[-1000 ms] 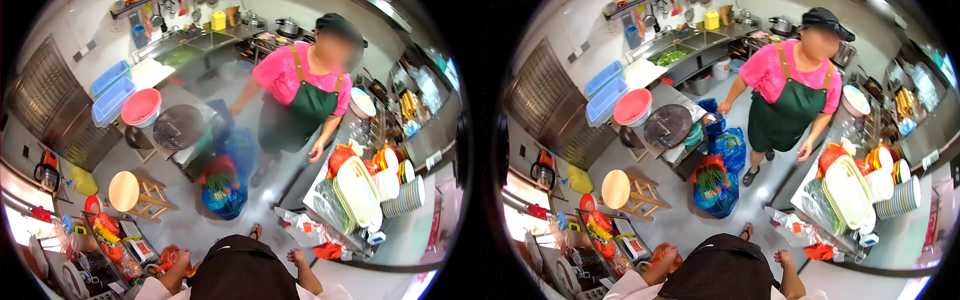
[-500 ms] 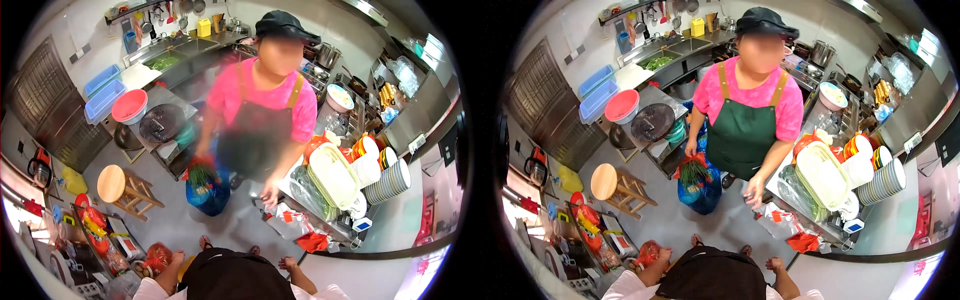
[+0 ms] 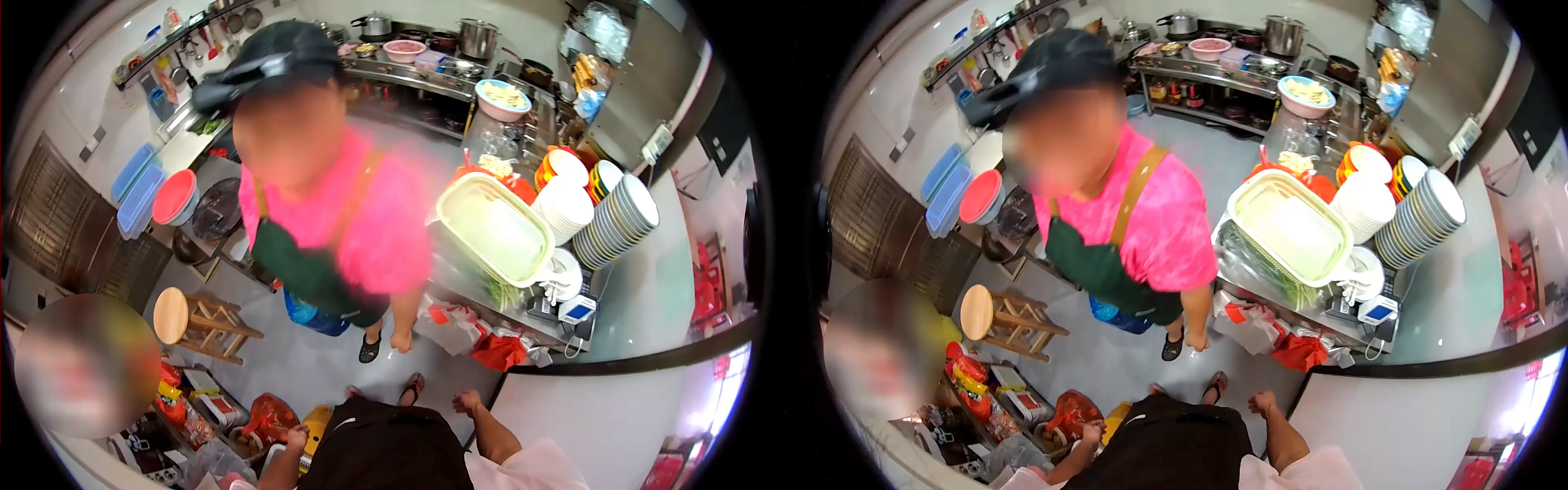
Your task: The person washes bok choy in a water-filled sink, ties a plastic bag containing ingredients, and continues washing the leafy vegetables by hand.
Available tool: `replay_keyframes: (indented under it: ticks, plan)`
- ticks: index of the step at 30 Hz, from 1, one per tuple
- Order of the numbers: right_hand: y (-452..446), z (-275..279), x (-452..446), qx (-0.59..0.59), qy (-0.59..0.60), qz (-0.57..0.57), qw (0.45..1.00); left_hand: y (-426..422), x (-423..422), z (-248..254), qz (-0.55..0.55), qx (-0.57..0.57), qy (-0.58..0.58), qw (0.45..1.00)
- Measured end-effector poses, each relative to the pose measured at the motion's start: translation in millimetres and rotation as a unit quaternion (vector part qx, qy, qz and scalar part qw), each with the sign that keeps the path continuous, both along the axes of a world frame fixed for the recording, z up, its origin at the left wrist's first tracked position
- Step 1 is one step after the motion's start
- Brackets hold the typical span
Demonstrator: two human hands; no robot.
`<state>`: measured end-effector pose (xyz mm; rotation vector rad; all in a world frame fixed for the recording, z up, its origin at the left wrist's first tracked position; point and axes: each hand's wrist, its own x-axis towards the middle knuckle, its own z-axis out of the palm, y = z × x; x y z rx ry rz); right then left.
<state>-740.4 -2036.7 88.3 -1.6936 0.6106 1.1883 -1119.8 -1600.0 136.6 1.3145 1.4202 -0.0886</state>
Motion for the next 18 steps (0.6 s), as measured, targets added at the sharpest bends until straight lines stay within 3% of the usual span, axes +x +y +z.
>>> replay_keyframes:
  ticks: [1, 2, 4, 5, 7, 8, 10, 11, 14, 16, 18]
  plan:
    - [-9.1, 1.1, -7.1, -0.028, -0.004, 0.013, 1.000, -8.4, 2.5, -2.3, -0.009, -0.007, 0.011, 1.000]
    - [-18.3, 1.0, -10.0, -0.014, 0.015, 0.018, 1.000, -15.3, 3.5, -5.1, 0.064, -0.073, -0.062, 0.993]
    - [-59.3, -26.7, -21.5, 0.012, 0.055, 0.013, 0.998, -27.5, 11.5, -7.5, 0.002, -0.086, -0.002, 0.996]
    - [-75.7, -55.6, -35.4, -0.044, 0.020, 0.073, 0.996, -31.1, 16.6, -11.5, -0.013, -0.109, 0.022, 0.994]
    - [-126.3, -126.9, -45.8, 0.015, 0.107, -0.011, 0.994, -40.7, 17.6, -23.3, 0.010, -0.155, -0.025, 0.988]
    - [-110.0, -64.4, -46.7, -0.018, 0.051, -0.034, 0.998, -48.1, 19.8, -29.0, -0.011, -0.137, 0.019, 0.990]
    - [-87.3, 36.3, -41.7, -0.067, -0.035, -0.044, 0.996, -66.1, 22.8, -39.6, 0.015, -0.107, -0.047, 0.993]
    - [-92.8, 34.9, -31.8, -0.064, -0.022, -0.040, 0.997, -73.9, 23.2, -45.3, 0.042, -0.098, -0.080, 0.991]
    - [-139.2, -25.3, -9.4, -0.032, 0.080, -0.074, 0.994, -89.6, 24.9, -63.7, -0.137, 0.016, -0.060, 0.989]
    - [-128.8, 11.4, 18.6, -0.082, -0.044, 0.221, 0.971, -122.6, 30.1, -70.4, 0.018, -0.065, -0.098, 0.993]
    - [-125.2, -11.2, 58.4, -0.100, -0.151, 0.318, 0.931, -157.2, 41.5, -66.8, 0.043, -0.121, 0.052, 0.990]
